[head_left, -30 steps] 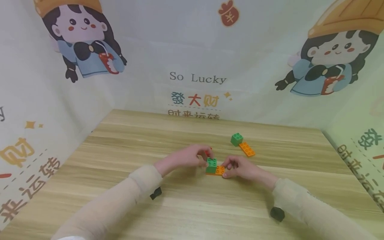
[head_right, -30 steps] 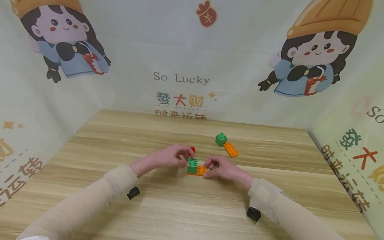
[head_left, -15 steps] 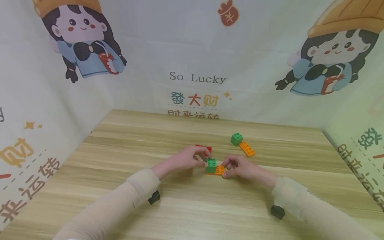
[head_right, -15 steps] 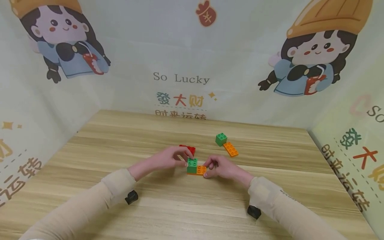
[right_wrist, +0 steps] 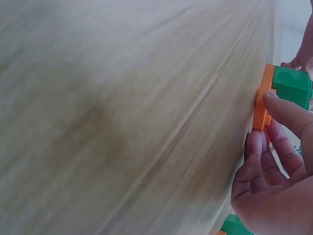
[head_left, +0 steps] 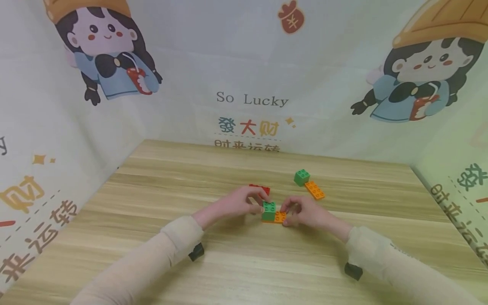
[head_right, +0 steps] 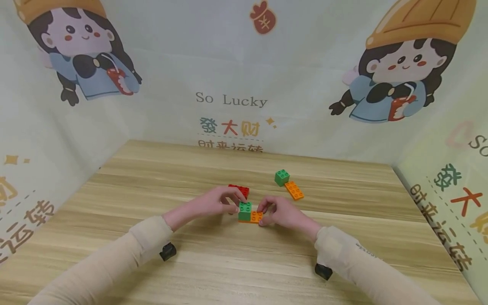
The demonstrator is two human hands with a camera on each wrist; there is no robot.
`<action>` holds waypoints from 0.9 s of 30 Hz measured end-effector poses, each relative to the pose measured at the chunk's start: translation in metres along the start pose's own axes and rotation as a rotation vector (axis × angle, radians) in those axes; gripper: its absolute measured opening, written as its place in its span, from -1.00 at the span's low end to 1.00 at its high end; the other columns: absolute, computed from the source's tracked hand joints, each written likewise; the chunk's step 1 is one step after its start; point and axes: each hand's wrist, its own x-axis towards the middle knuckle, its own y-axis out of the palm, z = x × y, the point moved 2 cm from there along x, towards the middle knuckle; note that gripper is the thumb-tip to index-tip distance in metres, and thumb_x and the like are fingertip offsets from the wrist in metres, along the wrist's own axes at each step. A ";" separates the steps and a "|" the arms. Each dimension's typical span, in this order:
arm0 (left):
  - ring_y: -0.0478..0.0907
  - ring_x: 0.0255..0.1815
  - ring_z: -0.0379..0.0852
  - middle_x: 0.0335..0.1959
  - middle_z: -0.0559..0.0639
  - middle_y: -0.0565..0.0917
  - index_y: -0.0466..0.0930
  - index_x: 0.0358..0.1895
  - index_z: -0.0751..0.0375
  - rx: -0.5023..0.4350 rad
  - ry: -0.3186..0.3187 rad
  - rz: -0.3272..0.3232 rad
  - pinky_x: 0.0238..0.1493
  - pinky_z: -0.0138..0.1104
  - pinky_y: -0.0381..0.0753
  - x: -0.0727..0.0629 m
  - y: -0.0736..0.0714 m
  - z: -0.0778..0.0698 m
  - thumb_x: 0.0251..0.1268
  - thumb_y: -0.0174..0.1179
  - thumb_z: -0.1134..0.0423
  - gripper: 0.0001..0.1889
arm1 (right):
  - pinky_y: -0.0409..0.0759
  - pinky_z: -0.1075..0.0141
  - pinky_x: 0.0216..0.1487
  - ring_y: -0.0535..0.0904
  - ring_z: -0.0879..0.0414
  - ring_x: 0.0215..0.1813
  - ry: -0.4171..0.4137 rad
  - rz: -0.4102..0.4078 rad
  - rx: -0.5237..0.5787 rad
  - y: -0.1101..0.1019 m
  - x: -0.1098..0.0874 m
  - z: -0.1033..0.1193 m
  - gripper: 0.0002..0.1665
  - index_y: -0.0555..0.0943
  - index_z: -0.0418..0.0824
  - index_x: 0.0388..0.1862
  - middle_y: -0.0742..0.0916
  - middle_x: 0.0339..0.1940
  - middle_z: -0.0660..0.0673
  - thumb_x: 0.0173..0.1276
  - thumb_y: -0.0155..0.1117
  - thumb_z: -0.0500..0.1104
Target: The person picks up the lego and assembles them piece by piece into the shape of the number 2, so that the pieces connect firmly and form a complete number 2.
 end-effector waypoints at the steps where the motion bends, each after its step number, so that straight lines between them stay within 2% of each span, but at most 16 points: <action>1: 0.62 0.04 -0.05 0.01 0.04 0.69 0.64 0.01 0.11 0.000 0.005 0.002 -0.02 -0.35 0.66 0.000 0.000 0.000 0.27 0.26 0.35 -0.75 | 0.53 0.41 -0.31 0.51 0.14 -0.35 -0.007 -0.002 -0.002 0.000 0.000 0.000 -0.71 0.64 -0.21 -0.15 0.73 -0.14 -0.16 0.15 0.50 -0.22; 9: 0.64 0.04 -0.09 0.00 0.00 0.71 0.63 -0.02 0.13 -0.001 0.039 0.046 0.13 -0.29 0.64 0.005 -0.001 0.000 0.26 0.31 0.27 -0.76 | 0.59 0.40 -0.30 0.55 0.13 -0.34 -0.039 0.010 0.013 -0.001 -0.001 -0.002 -0.71 0.65 -0.23 -0.15 0.74 -0.13 -0.19 0.15 0.49 -0.23; 16: 0.68 -0.10 -0.26 -0.11 -0.08 0.77 0.67 -0.10 0.07 0.047 0.054 0.006 0.05 -0.37 0.65 0.011 0.000 0.001 0.22 0.37 0.22 -0.80 | 0.58 0.42 -0.31 0.55 0.14 -0.35 -0.042 0.008 0.008 -0.001 -0.001 -0.002 -0.72 0.64 -0.23 -0.15 0.73 -0.12 -0.20 0.15 0.48 -0.25; 27: 0.70 -0.07 -0.20 -0.08 0.00 0.78 0.71 -0.03 0.16 0.000 0.039 -0.011 0.07 -0.36 0.68 0.006 0.000 -0.001 0.21 0.38 0.24 -0.73 | 0.57 0.38 -0.28 0.53 0.13 -0.32 -0.006 0.013 0.001 -0.001 0.000 -0.003 -0.71 0.66 -0.22 -0.13 0.74 -0.10 -0.19 0.17 0.49 -0.21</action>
